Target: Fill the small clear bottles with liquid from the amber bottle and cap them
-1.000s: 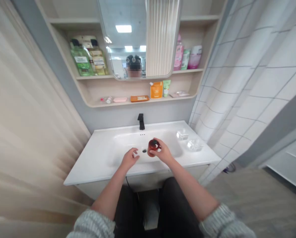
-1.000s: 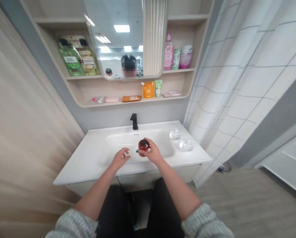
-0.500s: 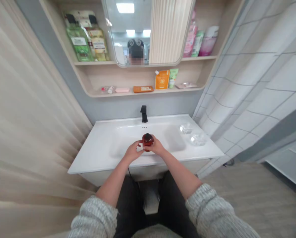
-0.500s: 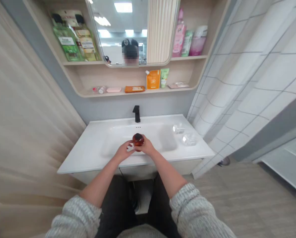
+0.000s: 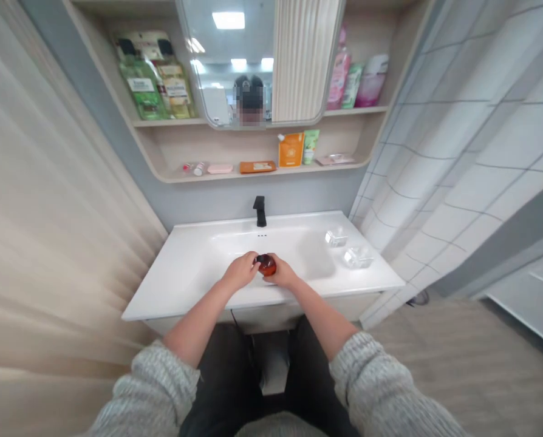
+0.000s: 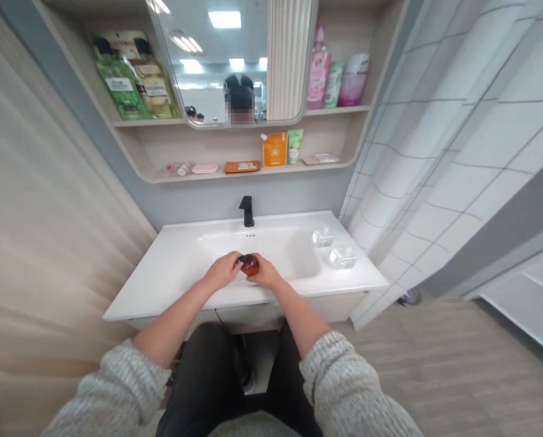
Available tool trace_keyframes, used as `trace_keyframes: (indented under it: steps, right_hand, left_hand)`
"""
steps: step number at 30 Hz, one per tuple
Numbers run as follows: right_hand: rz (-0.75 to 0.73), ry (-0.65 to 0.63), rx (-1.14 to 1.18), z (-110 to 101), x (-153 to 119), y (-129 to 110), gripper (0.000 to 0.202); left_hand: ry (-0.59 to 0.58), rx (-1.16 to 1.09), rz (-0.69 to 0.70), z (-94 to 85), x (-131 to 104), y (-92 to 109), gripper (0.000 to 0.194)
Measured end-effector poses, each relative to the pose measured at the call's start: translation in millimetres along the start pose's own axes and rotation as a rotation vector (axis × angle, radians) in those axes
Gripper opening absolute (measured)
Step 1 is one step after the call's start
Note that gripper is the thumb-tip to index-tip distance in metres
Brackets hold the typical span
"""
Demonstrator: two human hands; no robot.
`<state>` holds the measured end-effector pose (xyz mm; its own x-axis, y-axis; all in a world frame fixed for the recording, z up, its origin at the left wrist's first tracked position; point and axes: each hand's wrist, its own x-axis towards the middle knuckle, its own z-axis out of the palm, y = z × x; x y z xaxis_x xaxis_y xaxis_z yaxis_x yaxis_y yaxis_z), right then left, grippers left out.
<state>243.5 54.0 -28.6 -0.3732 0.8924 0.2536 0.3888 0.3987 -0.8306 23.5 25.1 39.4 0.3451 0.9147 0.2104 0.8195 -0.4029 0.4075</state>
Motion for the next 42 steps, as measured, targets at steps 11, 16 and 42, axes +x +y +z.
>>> trace_keyframes:
  steps: [11, 16, 42]
  right_hand:
    - [-0.115, -0.083, -0.006, 0.5, 1.0, 0.7, 0.073]
    - [-0.096, -0.066, -0.061, -0.4, 0.4, -2.5, 0.075]
    - [-0.063, -0.042, -0.134, 3.8, 3.1, 4.9, 0.078]
  left_hand:
    - [-0.194, 0.156, 0.036, -21.7, 6.4, -0.9, 0.020]
    - [-0.200, 0.218, -0.175, -11.9, 12.8, 4.6, 0.054]
    - [-0.076, 0.214, -0.254, -9.7, 14.2, 34.0, 0.043]
